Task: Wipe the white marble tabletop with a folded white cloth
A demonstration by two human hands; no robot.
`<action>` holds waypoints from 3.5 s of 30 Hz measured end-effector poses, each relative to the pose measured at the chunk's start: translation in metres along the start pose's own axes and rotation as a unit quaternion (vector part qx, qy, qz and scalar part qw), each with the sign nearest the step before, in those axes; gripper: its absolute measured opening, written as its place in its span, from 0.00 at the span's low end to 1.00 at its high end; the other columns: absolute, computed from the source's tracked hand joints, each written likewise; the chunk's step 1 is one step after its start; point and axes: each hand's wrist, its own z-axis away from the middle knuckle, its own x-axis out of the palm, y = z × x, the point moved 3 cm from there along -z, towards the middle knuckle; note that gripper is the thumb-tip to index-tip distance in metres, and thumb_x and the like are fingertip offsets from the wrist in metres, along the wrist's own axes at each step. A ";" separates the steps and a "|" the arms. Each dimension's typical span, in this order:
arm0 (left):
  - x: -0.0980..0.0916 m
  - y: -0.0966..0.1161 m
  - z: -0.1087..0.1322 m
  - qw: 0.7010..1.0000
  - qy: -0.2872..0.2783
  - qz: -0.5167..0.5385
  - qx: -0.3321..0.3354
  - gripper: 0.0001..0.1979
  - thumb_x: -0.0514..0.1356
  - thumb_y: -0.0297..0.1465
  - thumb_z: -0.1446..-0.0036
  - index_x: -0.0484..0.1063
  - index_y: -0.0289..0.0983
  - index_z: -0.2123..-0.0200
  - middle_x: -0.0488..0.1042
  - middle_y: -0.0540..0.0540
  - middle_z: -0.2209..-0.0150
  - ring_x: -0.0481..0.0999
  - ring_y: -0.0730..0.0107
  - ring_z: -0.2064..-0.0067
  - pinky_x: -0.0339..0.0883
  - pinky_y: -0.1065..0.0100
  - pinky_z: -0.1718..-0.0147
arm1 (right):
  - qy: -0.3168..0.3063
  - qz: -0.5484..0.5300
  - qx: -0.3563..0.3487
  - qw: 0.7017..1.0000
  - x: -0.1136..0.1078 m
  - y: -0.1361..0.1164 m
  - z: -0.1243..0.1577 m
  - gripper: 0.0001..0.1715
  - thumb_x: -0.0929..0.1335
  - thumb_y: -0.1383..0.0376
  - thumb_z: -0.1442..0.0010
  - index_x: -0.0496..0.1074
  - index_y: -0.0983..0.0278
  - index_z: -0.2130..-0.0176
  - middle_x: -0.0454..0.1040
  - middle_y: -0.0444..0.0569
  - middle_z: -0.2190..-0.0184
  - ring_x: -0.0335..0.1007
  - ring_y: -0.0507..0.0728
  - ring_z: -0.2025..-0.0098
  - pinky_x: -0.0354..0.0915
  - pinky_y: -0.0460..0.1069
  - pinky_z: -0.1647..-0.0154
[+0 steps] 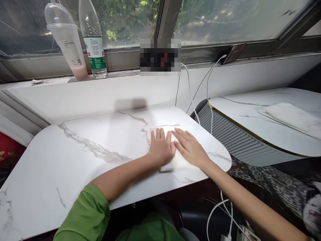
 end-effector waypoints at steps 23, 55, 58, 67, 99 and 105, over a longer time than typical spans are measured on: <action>-0.005 -0.097 -0.109 0.995 0.023 0.029 -0.096 0.24 0.43 0.31 0.34 0.59 0.34 0.37 0.59 0.40 0.36 0.55 0.56 0.35 0.43 0.55 0.36 | -0.001 -0.066 -0.011 0.998 0.045 0.014 -0.152 0.25 0.56 0.64 0.39 0.67 0.66 0.46 0.69 0.57 0.44 0.61 0.63 0.40 0.54 0.61 0.39; -0.032 -0.036 0.136 0.999 0.011 -0.019 0.028 0.27 0.43 0.33 0.34 0.55 0.28 0.35 0.52 0.36 0.33 0.47 0.50 0.32 0.43 0.47 0.36 | 0.025 -0.004 -0.075 0.997 -0.001 -0.144 0.047 0.32 0.54 0.65 0.35 0.53 0.72 0.34 0.60 0.61 0.37 0.46 0.64 0.32 0.50 0.65 0.35; -0.033 -0.044 0.129 1.000 -0.011 -0.008 0.015 0.28 0.44 0.33 0.35 0.54 0.27 0.35 0.51 0.36 0.33 0.46 0.50 0.32 0.41 0.47 0.35 | 0.002 -0.010 -0.077 0.997 0.003 -0.142 0.034 0.31 0.54 0.65 0.36 0.57 0.72 0.36 0.62 0.60 0.38 0.50 0.64 0.33 0.51 0.65 0.35; -0.036 -0.120 0.022 0.998 -0.042 0.011 -0.036 0.26 0.44 0.31 0.35 0.54 0.31 0.35 0.52 0.39 0.33 0.48 0.58 0.32 0.39 0.53 0.35 | -0.025 -0.045 -0.034 0.998 0.041 -0.104 -0.090 0.29 0.55 0.64 0.38 0.63 0.72 0.41 0.63 0.62 0.39 0.54 0.65 0.35 0.49 0.63 0.36; -0.065 -0.094 0.173 0.999 -0.042 0.007 -0.006 0.25 0.42 0.34 0.32 0.51 0.32 0.34 0.46 0.41 0.32 0.40 0.62 0.30 0.40 0.51 0.34 | -0.090 -0.252 -0.133 0.954 0.004 -0.175 0.034 0.33 0.56 0.59 0.32 0.45 0.55 0.31 0.45 0.47 0.31 0.37 0.61 0.30 0.42 0.65 0.32; -0.085 -0.091 0.184 0.970 -0.163 0.153 -0.091 0.27 0.34 0.40 0.30 0.46 0.39 0.32 0.40 0.46 0.31 0.37 0.64 0.31 0.44 0.54 0.35 | -0.216 -0.221 -0.127 0.942 -0.006 -0.193 0.027 0.35 0.51 0.54 0.30 0.31 0.57 0.31 0.40 0.46 0.31 0.32 0.58 0.30 0.42 0.63 0.31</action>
